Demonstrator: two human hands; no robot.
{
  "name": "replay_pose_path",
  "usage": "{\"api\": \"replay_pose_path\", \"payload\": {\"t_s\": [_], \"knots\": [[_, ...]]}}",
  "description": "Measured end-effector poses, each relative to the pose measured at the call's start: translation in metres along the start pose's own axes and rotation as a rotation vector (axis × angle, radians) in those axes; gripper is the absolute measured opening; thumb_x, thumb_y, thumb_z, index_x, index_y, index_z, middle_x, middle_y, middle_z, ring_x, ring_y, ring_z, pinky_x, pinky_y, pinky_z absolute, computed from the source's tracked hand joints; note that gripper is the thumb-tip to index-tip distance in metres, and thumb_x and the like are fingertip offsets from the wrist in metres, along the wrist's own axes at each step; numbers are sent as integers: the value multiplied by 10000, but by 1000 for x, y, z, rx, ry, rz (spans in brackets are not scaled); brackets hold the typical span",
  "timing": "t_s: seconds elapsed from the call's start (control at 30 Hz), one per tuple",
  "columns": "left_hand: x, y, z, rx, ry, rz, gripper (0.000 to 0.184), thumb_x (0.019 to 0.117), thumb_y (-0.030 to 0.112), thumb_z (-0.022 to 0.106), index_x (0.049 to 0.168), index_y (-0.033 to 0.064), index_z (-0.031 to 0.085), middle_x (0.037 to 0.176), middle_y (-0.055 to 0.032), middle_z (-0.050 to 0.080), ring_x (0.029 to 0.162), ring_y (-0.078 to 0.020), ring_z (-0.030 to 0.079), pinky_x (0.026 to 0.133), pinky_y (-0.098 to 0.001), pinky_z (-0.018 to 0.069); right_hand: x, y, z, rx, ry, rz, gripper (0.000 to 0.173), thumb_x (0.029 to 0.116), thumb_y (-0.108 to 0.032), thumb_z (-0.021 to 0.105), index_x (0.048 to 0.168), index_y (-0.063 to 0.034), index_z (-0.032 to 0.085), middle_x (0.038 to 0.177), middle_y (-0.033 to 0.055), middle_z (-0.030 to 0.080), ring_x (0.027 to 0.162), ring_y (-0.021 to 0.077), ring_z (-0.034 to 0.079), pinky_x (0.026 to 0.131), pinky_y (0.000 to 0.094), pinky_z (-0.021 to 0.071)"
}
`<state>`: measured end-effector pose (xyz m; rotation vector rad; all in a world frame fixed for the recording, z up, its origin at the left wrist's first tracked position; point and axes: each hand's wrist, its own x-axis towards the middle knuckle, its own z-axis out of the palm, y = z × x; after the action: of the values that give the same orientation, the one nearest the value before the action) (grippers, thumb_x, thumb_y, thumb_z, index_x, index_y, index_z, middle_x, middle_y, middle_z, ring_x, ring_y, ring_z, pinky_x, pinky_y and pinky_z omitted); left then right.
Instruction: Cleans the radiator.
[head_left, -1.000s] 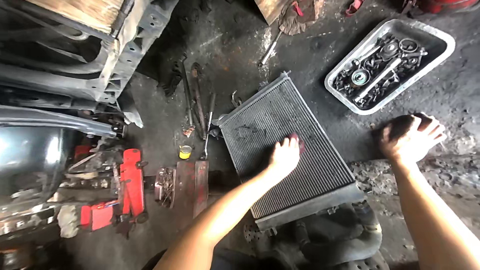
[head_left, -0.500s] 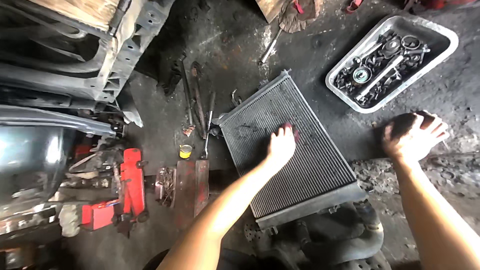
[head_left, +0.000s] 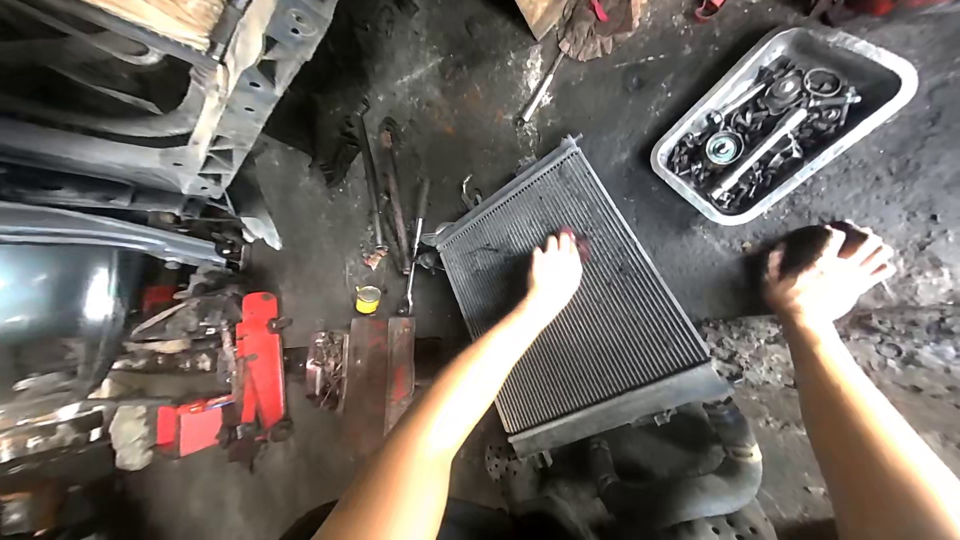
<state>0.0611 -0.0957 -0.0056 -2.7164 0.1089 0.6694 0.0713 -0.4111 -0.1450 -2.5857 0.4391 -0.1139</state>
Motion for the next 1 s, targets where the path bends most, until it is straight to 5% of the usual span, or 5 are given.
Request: {"api": "replay_pose_path", "payload": {"t_s": [0.17, 0.33, 0.47, 0.8, 1.0], "knots": [[-2, 11, 12, 15, 23, -34, 427, 1025, 100, 510, 1435, -16, 543, 1489, -215, 495, 1302, -393, 535, 939, -519, 527, 3, -1, 1, -28, -16, 21, 701, 887, -544, 485, 1368, -35, 521, 1524, 290, 408, 1449, 511, 325, 1119, 714, 232], [-90, 54, 21, -127, -146, 282, 486, 1027, 70, 466, 1512, 56, 498, 1513, -182, 521, 1356, -391, 527, 1007, -536, 494, 1, -2, 0, -16, -4, 12, 700, 885, -550, 480, 1345, -25, 535, 1508, 295, 424, 1438, 516, 337, 1107, 717, 239], [-94, 41, 28, -108, 17, 534, 487, 999, 75, 521, 1481, 131, 561, 1354, -164, 645, 1228, -393, 618, 920, -565, 517, 1, -1, -2, -6, 6, -6, 696, 896, -524, 502, 1361, -6, 529, 1504, 312, 425, 1426, 539, 343, 1097, 724, 246], [35, -21, 4, -47, 93, -50, 479, 1018, 111, 546, 1496, 97, 523, 1504, -191, 489, 1334, -395, 517, 969, -542, 515, 2, -1, -1, -30, -8, 10, 686, 889, -529, 500, 1357, -28, 525, 1514, 303, 412, 1444, 514, 330, 1112, 718, 238], [-60, 35, 10, -128, -161, 288, 475, 1043, 91, 457, 1516, 77, 498, 1509, -216, 507, 1374, -414, 500, 1046, -577, 456, 1, 0, 0, -18, 5, -1, 700, 886, -529, 501, 1354, -9, 528, 1503, 316, 421, 1433, 533, 335, 1103, 719, 243]]}}
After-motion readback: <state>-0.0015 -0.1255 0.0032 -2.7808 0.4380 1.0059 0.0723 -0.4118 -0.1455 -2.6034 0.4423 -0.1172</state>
